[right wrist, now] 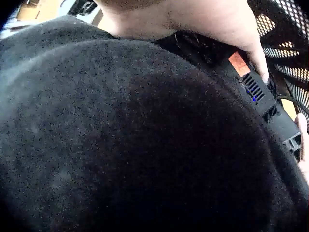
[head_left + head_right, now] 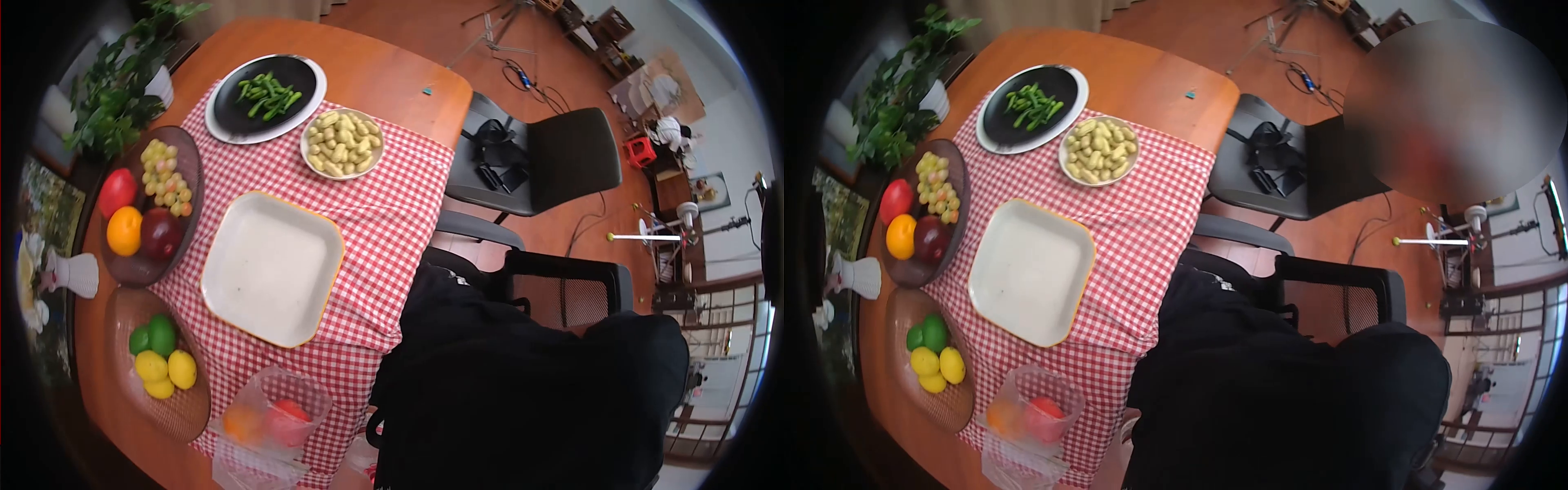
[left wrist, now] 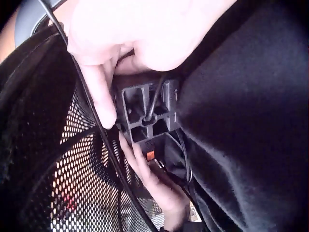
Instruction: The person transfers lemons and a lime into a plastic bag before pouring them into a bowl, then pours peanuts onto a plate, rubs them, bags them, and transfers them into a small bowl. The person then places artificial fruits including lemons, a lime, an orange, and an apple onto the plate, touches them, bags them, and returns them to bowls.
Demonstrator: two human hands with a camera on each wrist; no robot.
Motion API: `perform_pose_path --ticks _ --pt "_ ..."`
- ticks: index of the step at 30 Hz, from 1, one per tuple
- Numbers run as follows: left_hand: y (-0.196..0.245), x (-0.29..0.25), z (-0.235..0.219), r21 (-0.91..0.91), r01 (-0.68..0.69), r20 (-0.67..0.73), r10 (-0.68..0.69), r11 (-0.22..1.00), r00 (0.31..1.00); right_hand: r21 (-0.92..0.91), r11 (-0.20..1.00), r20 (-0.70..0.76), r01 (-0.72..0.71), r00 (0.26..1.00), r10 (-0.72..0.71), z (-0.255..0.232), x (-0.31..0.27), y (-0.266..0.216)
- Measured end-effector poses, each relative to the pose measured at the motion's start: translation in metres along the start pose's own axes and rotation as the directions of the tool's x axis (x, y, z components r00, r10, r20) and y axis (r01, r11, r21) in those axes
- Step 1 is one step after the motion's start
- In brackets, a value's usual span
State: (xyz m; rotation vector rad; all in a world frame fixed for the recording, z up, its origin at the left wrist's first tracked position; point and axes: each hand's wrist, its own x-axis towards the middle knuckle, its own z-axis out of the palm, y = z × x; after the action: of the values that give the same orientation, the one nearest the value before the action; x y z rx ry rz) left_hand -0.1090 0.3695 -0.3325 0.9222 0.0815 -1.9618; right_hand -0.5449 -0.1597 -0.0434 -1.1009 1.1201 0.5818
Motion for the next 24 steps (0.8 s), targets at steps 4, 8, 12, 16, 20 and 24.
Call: perform_pose_path --ticks 4,8,12,16,20,24 --pt "-0.002 -0.013 0.002 -0.033 -0.031 -0.038 0.030 0.999 0.999 -0.033 0.999 0.045 0.040 0.998 -0.038 -0.011 0.031 -0.019" --pt "-0.004 -0.033 0.006 -0.058 -0.043 -0.079 0.038 0.997 0.996 -0.040 0.996 0.092 0.074 0.993 -0.070 -0.017 0.058 -0.028" --pt "-0.001 -0.054 0.014 -0.078 -0.079 -0.135 0.068 0.994 0.988 -0.056 0.990 0.155 0.127 0.981 -0.117 -0.021 0.088 -0.048" --pt "-0.023 -0.054 0.048 -0.148 -0.153 -0.191 0.124 0.977 0.974 -0.862 0.506 -0.120 0.040 0.953 -0.280 0.043 0.049 -0.272" --pt "-0.090 -0.065 0.114 -0.270 -0.291 -0.331 0.195 0.918 0.923 -0.577 0.585 0.260 0.570 0.807 -0.530 0.084 0.039 -0.368" --pt "-0.140 -0.077 0.161 -0.328 -0.368 -0.425 0.212 0.870 0.880 -0.399 0.430 0.287 0.810 0.555 -0.780 0.093 0.047 -0.415"
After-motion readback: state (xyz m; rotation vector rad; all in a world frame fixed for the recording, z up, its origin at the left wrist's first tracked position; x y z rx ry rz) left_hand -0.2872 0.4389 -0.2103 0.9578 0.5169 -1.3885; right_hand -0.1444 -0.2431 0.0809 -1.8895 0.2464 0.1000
